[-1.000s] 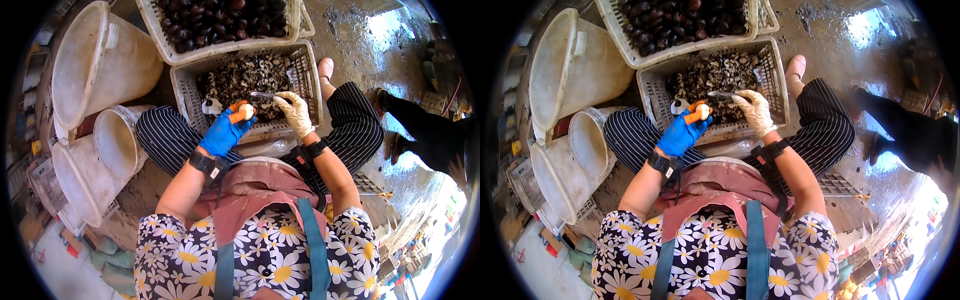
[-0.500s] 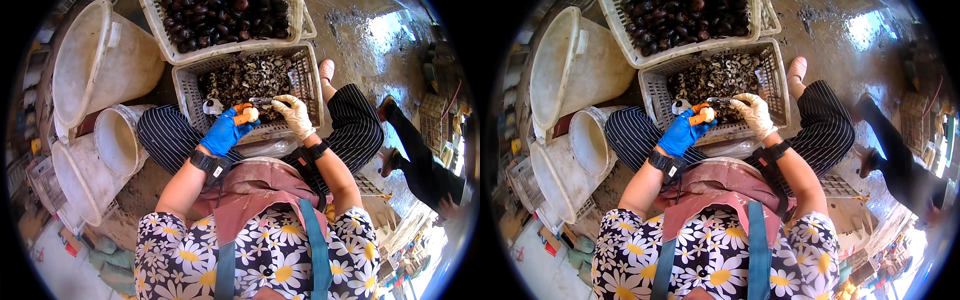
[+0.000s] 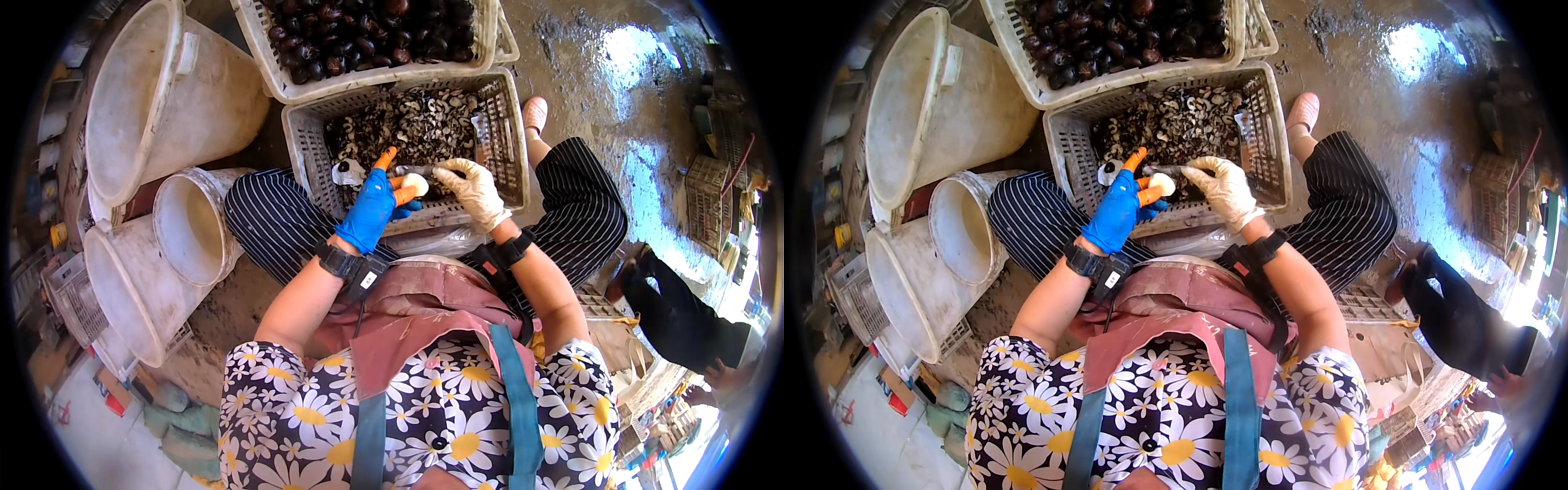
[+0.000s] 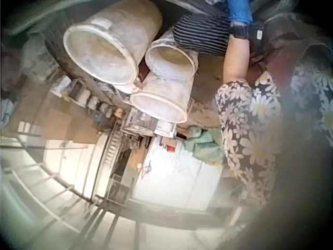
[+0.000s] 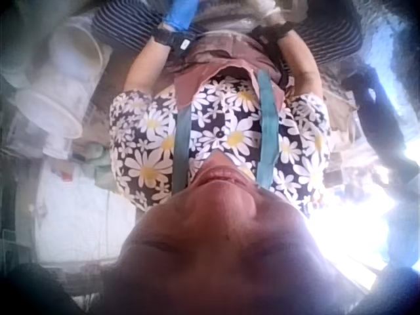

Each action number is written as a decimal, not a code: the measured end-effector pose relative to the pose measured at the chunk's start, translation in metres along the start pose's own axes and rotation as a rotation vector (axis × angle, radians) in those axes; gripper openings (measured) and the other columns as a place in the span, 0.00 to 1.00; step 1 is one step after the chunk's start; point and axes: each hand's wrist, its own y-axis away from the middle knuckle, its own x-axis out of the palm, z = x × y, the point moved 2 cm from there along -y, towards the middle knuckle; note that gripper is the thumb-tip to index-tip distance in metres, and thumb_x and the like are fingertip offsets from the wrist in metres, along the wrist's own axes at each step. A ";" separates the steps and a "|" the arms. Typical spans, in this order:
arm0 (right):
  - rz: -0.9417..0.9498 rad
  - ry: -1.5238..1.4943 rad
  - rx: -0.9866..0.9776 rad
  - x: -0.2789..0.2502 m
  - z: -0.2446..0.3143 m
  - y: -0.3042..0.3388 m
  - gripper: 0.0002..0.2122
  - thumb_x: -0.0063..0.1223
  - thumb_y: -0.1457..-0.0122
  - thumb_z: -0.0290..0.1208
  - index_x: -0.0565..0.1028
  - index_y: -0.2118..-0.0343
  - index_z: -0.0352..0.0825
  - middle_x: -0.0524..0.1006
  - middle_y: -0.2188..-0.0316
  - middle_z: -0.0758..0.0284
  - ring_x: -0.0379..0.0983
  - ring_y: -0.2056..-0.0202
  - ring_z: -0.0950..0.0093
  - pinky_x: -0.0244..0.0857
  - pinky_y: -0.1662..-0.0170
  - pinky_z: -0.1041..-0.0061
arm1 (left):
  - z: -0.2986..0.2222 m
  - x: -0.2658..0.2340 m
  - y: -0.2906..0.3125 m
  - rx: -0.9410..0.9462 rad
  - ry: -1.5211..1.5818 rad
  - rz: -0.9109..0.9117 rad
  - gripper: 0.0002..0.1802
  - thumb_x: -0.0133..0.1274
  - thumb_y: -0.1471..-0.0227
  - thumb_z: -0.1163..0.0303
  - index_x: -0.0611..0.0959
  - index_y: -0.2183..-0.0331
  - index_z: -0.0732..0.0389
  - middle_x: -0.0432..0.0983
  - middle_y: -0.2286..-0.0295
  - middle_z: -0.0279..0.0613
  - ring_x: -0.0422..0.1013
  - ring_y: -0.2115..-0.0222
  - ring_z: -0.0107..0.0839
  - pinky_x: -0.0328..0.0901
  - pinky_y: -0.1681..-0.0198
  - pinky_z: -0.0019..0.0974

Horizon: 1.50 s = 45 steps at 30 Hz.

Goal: The person peels water chestnuts by hand using a small blade. They pick up individual water chestnuts from a basket, remove the outer skin, and place the peeled chestnuts into a white bucket.

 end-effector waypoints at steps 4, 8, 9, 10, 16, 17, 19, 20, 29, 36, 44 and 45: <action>0.028 0.309 0.081 -0.017 -0.021 -0.006 0.13 0.58 0.49 0.38 0.78 0.70 0.31 0.78 0.77 0.61 0.74 0.75 0.74 0.66 0.69 0.76 | 0.000 0.000 0.005 0.066 0.126 0.101 0.28 0.51 0.47 0.71 0.65 0.45 0.55 0.74 0.61 0.36 0.71 0.66 0.23 0.66 0.65 0.24; -0.029 0.003 -0.058 -0.010 -0.027 -0.010 0.09 0.54 0.46 0.30 0.76 0.67 0.28 0.75 0.75 0.67 0.70 0.71 0.79 0.65 0.66 0.78 | 0.024 -0.011 -0.012 -0.053 0.679 0.196 0.18 0.47 0.44 0.64 0.75 0.55 0.64 0.75 0.62 0.37 0.72 0.62 0.29 0.67 0.55 0.32; -0.071 -0.013 0.022 -0.011 -0.031 -0.011 0.08 0.55 0.46 0.28 0.77 0.67 0.28 0.75 0.74 0.71 0.68 0.71 0.82 0.64 0.66 0.82 | 0.030 -0.014 -0.017 -0.058 0.611 0.167 0.19 0.44 0.42 0.62 0.75 0.55 0.65 0.75 0.62 0.40 0.72 0.62 0.30 0.68 0.56 0.30; -0.078 0.018 0.003 -0.009 -0.016 -0.010 0.08 0.55 0.46 0.28 0.77 0.66 0.30 0.75 0.74 0.73 0.67 0.72 0.84 0.63 0.67 0.84 | 0.032 -0.018 -0.021 -0.094 0.589 0.130 0.19 0.44 0.42 0.63 0.75 0.55 0.66 0.74 0.60 0.41 0.72 0.62 0.30 0.68 0.56 0.30; -0.209 -0.093 -0.291 0.017 0.028 0.012 0.09 0.61 0.51 0.23 0.76 0.66 0.33 0.76 0.70 0.68 0.70 0.67 0.78 0.65 0.63 0.80 | 0.029 -0.018 -0.020 0.013 0.657 0.081 0.21 0.48 0.46 0.75 0.70 0.50 0.63 0.73 0.61 0.38 0.70 0.60 0.28 0.67 0.54 0.26; -0.196 0.082 -0.461 0.017 0.039 0.015 0.09 0.61 0.53 0.23 0.76 0.67 0.34 0.76 0.70 0.68 0.70 0.67 0.76 0.65 0.63 0.78 | 0.032 -0.017 -0.020 0.013 0.705 0.074 0.21 0.48 0.47 0.76 0.69 0.49 0.62 0.73 0.61 0.38 0.70 0.60 0.28 0.66 0.54 0.26; -0.202 0.247 -0.629 0.017 0.054 0.017 0.10 0.62 0.56 0.23 0.77 0.69 0.36 0.76 0.72 0.69 0.70 0.68 0.71 0.65 0.63 0.73 | 0.029 -0.018 -0.020 0.027 0.691 0.109 0.22 0.49 0.47 0.76 0.69 0.49 0.62 0.72 0.61 0.37 0.70 0.59 0.28 0.66 0.53 0.26; -0.200 0.310 -0.601 0.010 0.058 0.017 0.09 0.61 0.54 0.23 0.77 0.68 0.35 0.77 0.71 0.67 0.71 0.67 0.71 0.65 0.63 0.73 | 0.028 -0.017 -0.020 0.033 0.680 0.149 0.22 0.49 0.47 0.77 0.69 0.49 0.62 0.72 0.61 0.37 0.70 0.59 0.28 0.66 0.53 0.26; -0.067 0.153 -0.350 0.003 0.040 0.009 0.10 0.60 0.51 0.30 0.78 0.66 0.33 0.76 0.71 0.63 0.72 0.66 0.70 0.65 0.60 0.74 | 0.012 -0.008 -0.008 -0.120 0.446 0.033 0.13 0.54 0.50 0.73 0.75 0.59 0.59 0.75 0.66 0.36 0.73 0.67 0.28 0.70 0.64 0.28; -0.103 0.029 -0.377 -0.003 0.030 0.009 0.10 0.61 0.51 0.30 0.78 0.66 0.34 0.76 0.72 0.66 0.71 0.68 0.72 0.64 0.62 0.75 | 0.016 -0.008 -0.012 -0.113 0.631 0.126 0.19 0.52 0.48 0.73 0.73 0.52 0.56 0.75 0.65 0.35 0.70 0.73 0.21 0.65 0.74 0.20; -0.027 -0.109 -0.155 -0.002 0.020 0.008 0.10 0.60 0.50 0.30 0.78 0.66 0.34 0.76 0.70 0.65 0.71 0.66 0.74 0.65 0.60 0.76 | 0.010 -0.011 -0.002 -0.120 0.411 0.104 0.19 0.50 0.47 0.72 0.71 0.52 0.60 0.74 0.60 0.39 0.72 0.61 0.28 0.69 0.64 0.23; 0.007 -0.038 -0.266 0.003 0.024 0.007 0.10 0.60 0.50 0.30 0.78 0.65 0.34 0.76 0.70 0.66 0.71 0.65 0.73 0.64 0.59 0.76 | 0.012 -0.013 -0.004 -0.104 0.368 0.108 0.17 0.50 0.46 0.72 0.71 0.53 0.61 0.73 0.59 0.42 0.72 0.59 0.32 0.70 0.61 0.26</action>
